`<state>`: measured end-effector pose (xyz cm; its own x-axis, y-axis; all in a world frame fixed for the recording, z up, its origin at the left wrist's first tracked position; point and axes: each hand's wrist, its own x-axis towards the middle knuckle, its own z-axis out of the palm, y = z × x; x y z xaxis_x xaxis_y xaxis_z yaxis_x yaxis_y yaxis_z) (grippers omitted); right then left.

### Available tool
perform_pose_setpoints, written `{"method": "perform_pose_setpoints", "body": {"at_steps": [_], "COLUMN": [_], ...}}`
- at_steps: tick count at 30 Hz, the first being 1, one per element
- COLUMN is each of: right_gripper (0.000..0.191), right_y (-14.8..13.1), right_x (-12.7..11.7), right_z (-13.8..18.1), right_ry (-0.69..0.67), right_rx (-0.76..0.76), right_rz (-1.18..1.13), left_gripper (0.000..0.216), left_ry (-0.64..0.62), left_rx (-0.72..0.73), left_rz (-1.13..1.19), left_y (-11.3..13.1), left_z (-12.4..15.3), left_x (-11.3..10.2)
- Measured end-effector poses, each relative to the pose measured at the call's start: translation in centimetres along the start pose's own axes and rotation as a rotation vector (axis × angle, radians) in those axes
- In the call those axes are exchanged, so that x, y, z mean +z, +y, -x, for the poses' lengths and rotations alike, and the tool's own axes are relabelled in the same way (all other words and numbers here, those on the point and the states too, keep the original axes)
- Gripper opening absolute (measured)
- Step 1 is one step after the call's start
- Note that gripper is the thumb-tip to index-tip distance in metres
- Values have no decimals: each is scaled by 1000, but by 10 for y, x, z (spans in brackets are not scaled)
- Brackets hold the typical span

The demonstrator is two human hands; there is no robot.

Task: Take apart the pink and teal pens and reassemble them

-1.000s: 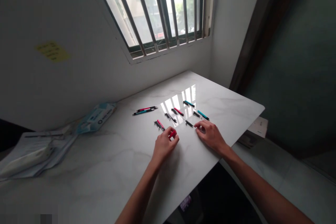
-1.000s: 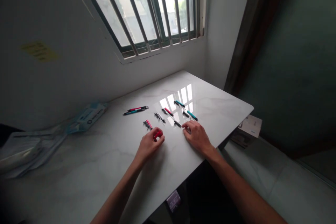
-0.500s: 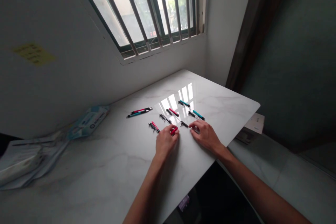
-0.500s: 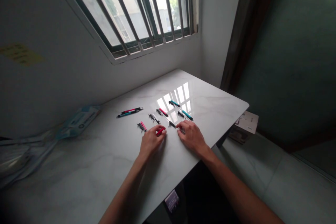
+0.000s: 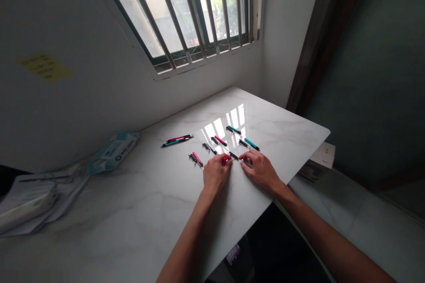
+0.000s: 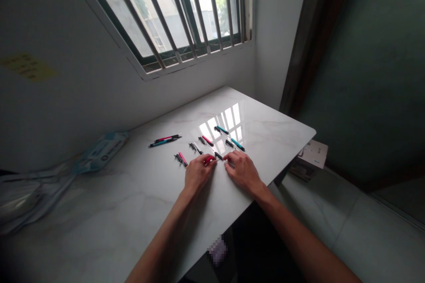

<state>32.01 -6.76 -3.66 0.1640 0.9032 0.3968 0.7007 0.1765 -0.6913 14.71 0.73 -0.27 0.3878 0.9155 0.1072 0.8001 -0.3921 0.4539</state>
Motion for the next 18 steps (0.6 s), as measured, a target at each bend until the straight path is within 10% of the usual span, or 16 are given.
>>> {"method": "perform_pose_setpoints", "body": {"at_steps": [18], "right_gripper": [21], "right_y": [-1], "right_x": [-2], "right_z": [1], "right_ry": [-22], "right_rx": [3], "right_rz": [-27], "left_gripper": [19], "left_ry": [85], "left_rx": [-52], "left_rz": [-98], "left_y": [2], "left_z": [-2], "left_x": [10]}}
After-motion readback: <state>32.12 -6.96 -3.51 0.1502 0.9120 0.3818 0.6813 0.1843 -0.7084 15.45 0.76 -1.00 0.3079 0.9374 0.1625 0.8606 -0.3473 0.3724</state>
